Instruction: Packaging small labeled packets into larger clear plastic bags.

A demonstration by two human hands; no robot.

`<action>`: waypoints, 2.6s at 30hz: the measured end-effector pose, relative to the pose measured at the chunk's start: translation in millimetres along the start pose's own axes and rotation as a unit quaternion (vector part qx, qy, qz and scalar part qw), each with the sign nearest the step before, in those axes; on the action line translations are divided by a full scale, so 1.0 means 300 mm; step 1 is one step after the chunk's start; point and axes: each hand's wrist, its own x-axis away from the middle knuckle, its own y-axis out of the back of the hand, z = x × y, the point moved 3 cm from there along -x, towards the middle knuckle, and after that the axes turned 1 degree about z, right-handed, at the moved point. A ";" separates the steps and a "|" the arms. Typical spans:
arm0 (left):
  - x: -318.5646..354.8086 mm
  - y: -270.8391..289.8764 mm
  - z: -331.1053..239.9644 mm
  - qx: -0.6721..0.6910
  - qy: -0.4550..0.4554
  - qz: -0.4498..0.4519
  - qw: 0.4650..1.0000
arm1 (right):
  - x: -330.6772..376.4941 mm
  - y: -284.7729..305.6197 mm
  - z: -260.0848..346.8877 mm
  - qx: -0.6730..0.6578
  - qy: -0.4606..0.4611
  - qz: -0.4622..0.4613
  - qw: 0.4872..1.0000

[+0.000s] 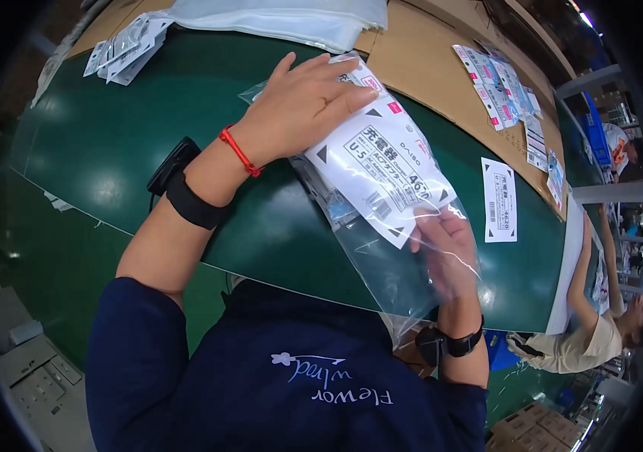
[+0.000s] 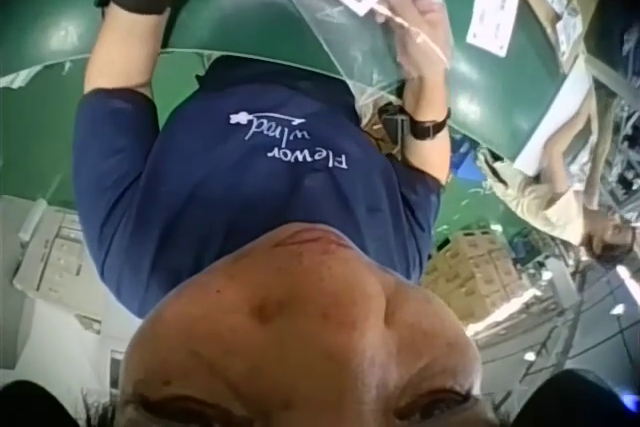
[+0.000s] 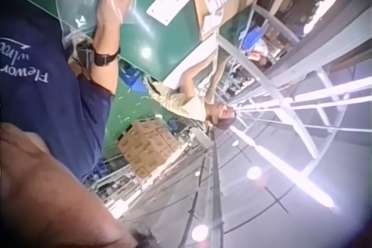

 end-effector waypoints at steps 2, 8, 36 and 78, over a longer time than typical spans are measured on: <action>0.008 0.000 0.009 0.025 -0.013 -0.040 0.999 | -0.001 -0.022 -0.008 -0.018 0.002 -0.002 1.000; 0.019 0.062 0.087 0.254 0.072 -0.138 0.954 | 0.019 -0.095 0.003 -0.100 0.000 -0.073 0.992; 0.070 -0.021 0.126 0.313 0.107 -0.185 0.926 | -0.129 -0.103 -0.046 0.075 0.151 -0.073 0.983; 0.061 -0.006 -0.110 -0.044 -0.191 0.067 0.978 | 0.159 0.127 -0.038 0.141 -0.031 -0.034 0.989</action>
